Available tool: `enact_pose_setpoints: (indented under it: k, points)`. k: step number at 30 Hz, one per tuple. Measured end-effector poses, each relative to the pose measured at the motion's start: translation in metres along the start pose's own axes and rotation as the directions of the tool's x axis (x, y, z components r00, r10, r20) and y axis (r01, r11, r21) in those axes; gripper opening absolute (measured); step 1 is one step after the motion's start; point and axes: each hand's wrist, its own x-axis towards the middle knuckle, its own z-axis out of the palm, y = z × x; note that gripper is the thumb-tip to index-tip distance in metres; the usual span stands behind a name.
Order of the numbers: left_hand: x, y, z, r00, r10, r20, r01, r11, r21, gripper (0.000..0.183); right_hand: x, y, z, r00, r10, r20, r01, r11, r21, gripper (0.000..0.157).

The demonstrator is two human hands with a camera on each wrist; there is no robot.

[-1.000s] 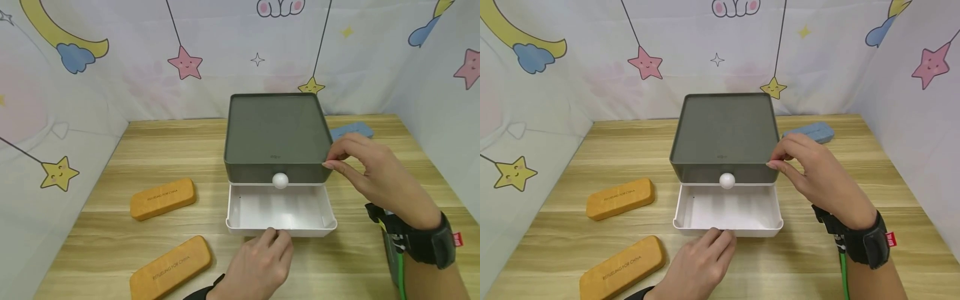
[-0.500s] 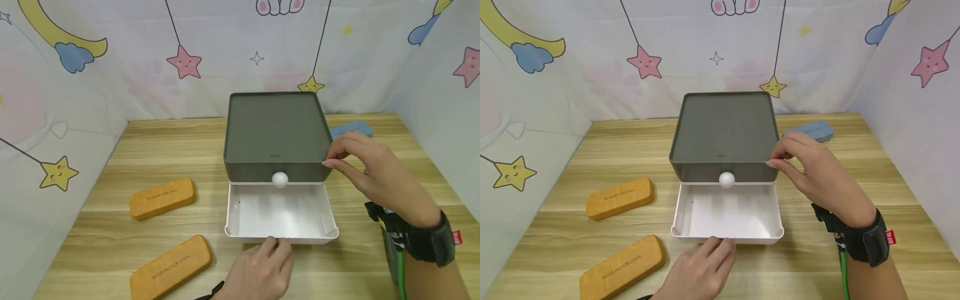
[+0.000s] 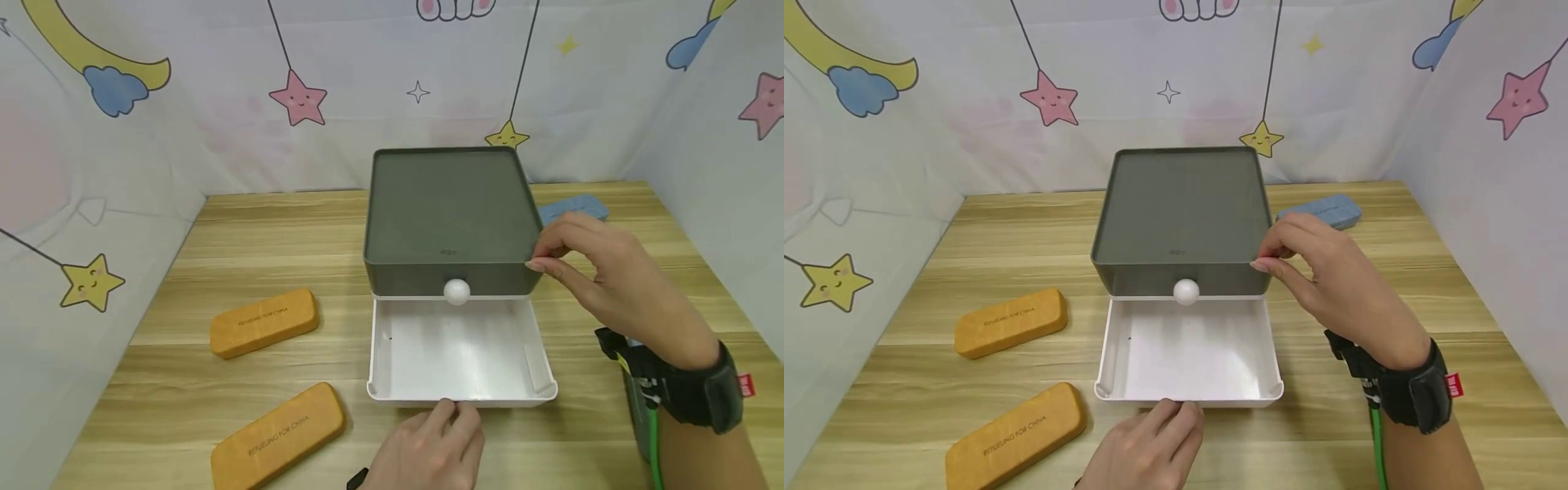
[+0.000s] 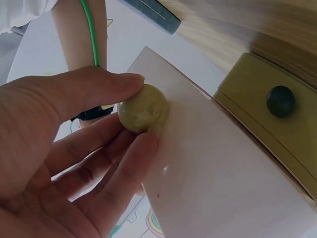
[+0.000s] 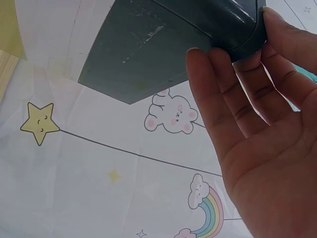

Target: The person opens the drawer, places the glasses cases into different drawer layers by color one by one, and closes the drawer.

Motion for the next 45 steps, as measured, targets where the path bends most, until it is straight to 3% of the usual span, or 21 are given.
enact_pose_setpoints:
  k: [5,14,18,20,23,28,32,36,39,42,45]
  points:
    - [-0.001,0.001,0.0,1.0,0.002,0.012,-0.002,1.0,-0.005,0.042,-0.001,0.001,-0.001,0.999,0.03,0.025,-0.03,1.0,0.003,0.031]
    - [-0.005,0.0,-0.006,1.0,-0.028,0.015,0.028,1.0,-0.015,0.037,-0.003,0.002,0.0,1.0,0.014,0.022,-0.015,1.0,0.025,0.034]
    - [-0.013,-0.013,-0.02,0.999,0.039,0.003,-0.039,0.998,-0.053,0.034,-0.002,0.001,-0.001,0.999,0.018,0.031,-0.019,0.999,0.038,0.032]
    - [-0.018,-0.024,-0.029,0.997,0.065,-0.044,-0.068,0.996,-0.059,0.032,-0.002,0.0,-0.001,0.999,0.013,0.031,-0.014,0.999,0.041,0.032]
    - [-0.027,-0.044,-0.044,0.993,0.044,-0.107,-0.052,0.996,-0.074,0.033,-0.001,0.0,-0.001,1.0,0.007,0.03,-0.008,0.999,0.044,0.032]
    - [-0.044,-0.073,-0.061,0.977,-0.109,-0.183,0.085,0.987,-0.137,0.036,0.001,-0.001,-0.003,0.999,0.006,0.032,-0.007,0.999,0.041,0.032]
    - [-0.061,-0.084,-0.065,0.956,-0.256,-0.147,0.227,0.956,-0.184,0.037,0.001,-0.002,-0.004,0.999,0.017,0.038,-0.018,0.999,0.032,0.031]
    - [-0.081,-0.091,-0.063,0.921,-0.384,-0.066,0.37,0.915,-0.162,0.04,0.002,-0.003,-0.005,0.999,0.017,0.034,-0.018,0.999,0.037,0.031]
    - [-0.097,-0.094,-0.061,0.883,-0.468,0.038,0.47,0.876,-0.109,0.046,0.002,-0.003,-0.005,0.999,0.013,0.032,-0.015,0.999,0.038,0.031]
    - [-0.112,-0.096,-0.057,0.849,-0.517,0.113,0.526,0.848,-0.069,0.05,0.003,-0.002,-0.005,1.0,0.003,0.029,-0.004,0.999,0.045,0.027]
    - [-0.126,-0.097,-0.053,0.835,-0.534,0.131,0.543,0.838,-0.049,0.05,0.003,-0.002,-0.005,0.999,0.005,0.035,-0.007,0.999,0.046,0.026]
